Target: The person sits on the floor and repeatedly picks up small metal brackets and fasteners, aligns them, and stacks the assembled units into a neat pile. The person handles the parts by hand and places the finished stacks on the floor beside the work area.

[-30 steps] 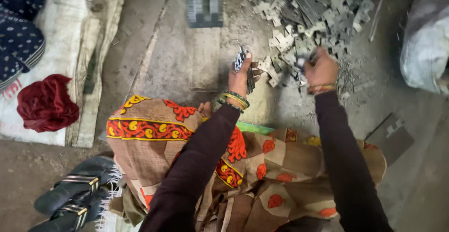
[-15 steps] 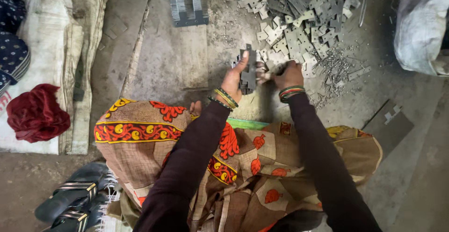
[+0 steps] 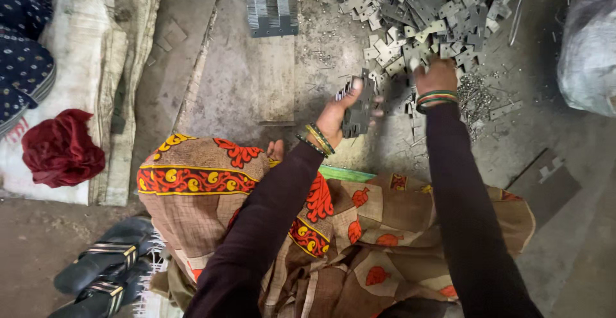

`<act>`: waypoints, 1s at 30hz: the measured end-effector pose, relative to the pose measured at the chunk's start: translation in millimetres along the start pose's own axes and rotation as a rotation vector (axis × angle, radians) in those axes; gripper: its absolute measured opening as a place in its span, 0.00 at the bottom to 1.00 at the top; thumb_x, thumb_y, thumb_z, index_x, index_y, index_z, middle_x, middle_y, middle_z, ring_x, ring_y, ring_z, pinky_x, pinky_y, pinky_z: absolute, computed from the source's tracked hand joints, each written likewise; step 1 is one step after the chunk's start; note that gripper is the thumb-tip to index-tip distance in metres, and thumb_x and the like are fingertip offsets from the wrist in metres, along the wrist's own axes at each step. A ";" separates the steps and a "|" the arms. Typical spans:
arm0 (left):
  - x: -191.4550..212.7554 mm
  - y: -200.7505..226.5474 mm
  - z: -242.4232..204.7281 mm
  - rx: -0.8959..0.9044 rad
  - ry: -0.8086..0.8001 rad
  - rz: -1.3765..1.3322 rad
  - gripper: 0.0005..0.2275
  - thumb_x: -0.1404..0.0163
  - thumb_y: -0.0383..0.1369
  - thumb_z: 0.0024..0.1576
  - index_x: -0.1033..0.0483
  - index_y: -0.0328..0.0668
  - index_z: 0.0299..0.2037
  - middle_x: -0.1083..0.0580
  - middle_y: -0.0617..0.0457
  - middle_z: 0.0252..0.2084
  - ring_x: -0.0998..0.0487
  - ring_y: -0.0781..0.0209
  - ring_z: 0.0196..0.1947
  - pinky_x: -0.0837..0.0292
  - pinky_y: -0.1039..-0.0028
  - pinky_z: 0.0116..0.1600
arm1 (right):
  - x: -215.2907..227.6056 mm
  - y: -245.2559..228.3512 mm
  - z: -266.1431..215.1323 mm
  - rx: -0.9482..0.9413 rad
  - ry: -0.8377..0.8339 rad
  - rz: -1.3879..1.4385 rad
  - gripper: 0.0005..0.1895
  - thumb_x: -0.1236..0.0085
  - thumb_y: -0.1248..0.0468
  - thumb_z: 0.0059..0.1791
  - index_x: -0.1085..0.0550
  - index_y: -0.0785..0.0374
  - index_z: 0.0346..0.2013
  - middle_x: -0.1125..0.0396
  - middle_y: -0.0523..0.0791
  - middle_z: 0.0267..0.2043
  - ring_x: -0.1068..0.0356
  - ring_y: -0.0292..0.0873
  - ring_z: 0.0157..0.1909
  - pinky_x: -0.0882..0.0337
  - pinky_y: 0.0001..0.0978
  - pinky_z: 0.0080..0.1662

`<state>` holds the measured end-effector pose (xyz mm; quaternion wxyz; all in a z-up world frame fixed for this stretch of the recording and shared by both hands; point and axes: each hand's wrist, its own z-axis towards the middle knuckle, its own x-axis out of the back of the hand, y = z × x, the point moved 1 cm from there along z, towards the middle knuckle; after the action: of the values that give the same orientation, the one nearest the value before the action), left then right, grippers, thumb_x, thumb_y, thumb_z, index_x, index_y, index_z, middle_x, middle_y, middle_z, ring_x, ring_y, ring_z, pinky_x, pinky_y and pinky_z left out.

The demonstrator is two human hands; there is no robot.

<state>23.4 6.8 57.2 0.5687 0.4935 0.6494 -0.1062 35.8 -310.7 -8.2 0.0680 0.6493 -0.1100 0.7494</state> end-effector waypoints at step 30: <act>-4.5 12.1 -2.9 -0.129 0.071 -0.070 0.26 0.47 0.51 0.61 0.29 0.35 0.59 0.21 0.44 0.48 0.17 0.54 0.41 0.19 0.64 0.45 | 103.5 -22.9 -5.3 -0.148 -0.372 0.105 0.22 0.33 0.59 0.50 0.28 0.61 0.55 0.27 0.56 0.49 0.26 0.61 0.50 0.27 0.52 0.55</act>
<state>30.2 12.4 67.1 0.5719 0.4364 0.6914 -0.0665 21.1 -291.5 95.1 0.0551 0.7633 -0.2090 0.6089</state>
